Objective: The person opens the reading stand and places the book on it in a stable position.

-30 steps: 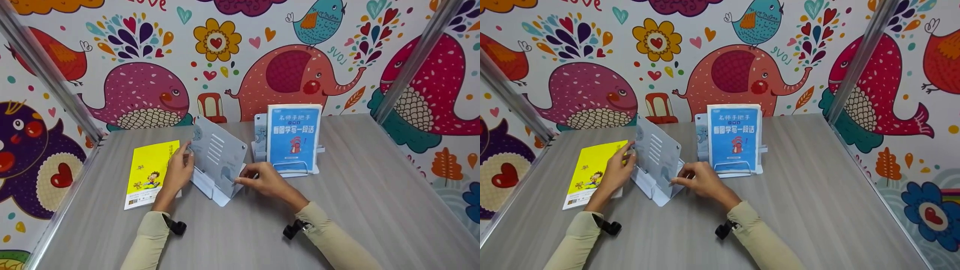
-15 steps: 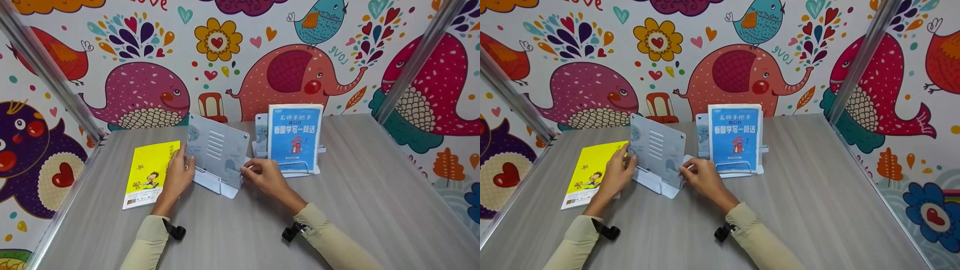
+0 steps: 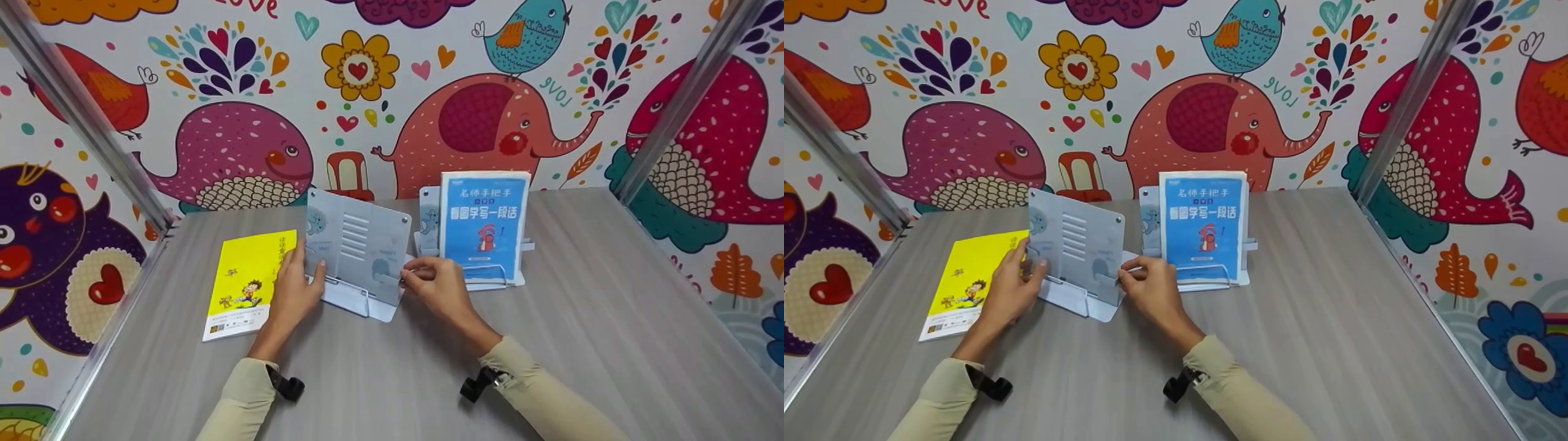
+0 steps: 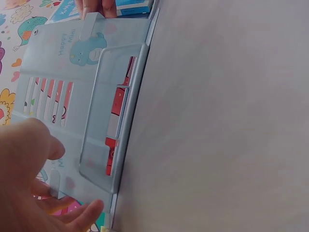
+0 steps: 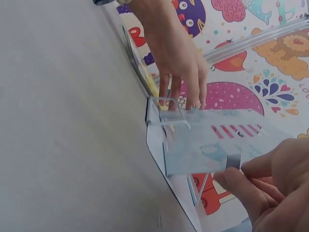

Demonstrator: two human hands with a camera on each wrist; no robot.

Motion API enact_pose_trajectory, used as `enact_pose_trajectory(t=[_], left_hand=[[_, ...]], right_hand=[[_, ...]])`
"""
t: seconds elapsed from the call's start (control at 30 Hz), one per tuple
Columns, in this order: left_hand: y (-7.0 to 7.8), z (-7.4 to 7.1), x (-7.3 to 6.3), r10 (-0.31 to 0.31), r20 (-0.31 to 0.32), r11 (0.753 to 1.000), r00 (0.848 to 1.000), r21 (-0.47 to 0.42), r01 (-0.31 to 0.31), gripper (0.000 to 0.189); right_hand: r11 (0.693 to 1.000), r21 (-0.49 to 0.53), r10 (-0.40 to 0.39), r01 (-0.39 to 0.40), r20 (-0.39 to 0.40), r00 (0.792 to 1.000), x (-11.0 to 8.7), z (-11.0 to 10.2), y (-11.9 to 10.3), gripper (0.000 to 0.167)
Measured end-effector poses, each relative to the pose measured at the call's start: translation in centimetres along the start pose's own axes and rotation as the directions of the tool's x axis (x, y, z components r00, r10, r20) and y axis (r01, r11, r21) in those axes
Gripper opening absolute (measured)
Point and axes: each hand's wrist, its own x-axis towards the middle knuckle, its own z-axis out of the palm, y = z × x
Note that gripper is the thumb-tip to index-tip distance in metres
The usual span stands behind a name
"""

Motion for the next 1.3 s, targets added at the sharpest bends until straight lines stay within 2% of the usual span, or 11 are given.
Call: enact_pose_trajectory(t=[0.27, 0.47, 0.6, 0.8, 0.9, 1.07, 1.3], left_hand=[[0.0, 0.1, 0.1, 0.020, -0.035, 0.999, 0.999, -0.035, -0.022, 0.079], [0.0, 0.3, 0.1, -0.009, -0.065, 0.998, 0.998, -0.063, 0.005, 0.079], [0.1, 0.3, 0.0, -0.014, -0.083, 0.996, 0.996, -0.089, 0.007, 0.077], [0.2, 0.4, 0.1, -0.025, -0.088, 0.995, 0.996, -0.100, 0.016, 0.076], [0.3, 0.4, 0.1, -0.042, -0.105, 0.995, 0.994, -0.097, 0.031, 0.074], [0.3, 0.3, -0.1, -0.056, -0.159, 0.996, 0.986, -0.084, 0.043, 0.065], [0.6, 0.7, -0.2, -0.039, -0.233, 0.991, 0.972, -0.131, 0.009, 0.050]], right_hand=[[0.999, 0.018, 0.031, -0.031, 0.020, 0.999, -1.1, 0.2, -0.8, 0.030], [0.998, 0.041, 0.039, -0.041, 0.054, 0.998, -1.6, 0.6, -1.1, 0.049], [0.999, 0.048, 0.000, -0.007, 0.129, 0.992, -1.9, 0.7, -1.1, 0.060], [1.000, -0.010, -0.013, 0.017, 0.271, 0.963, -2.2, 0.6, -1.2, 0.079], [0.999, -0.043, -0.019, 0.033, 0.307, 0.951, -2.1, 0.5, -1.1, 0.086], [0.998, -0.056, -0.018, 0.037, 0.312, 0.950, -1.6, 0.3, -0.4, 0.090], [0.999, -0.030, -0.012, 0.021, 0.267, 0.964, 0.1, 0.0, 1.2, 0.095]])
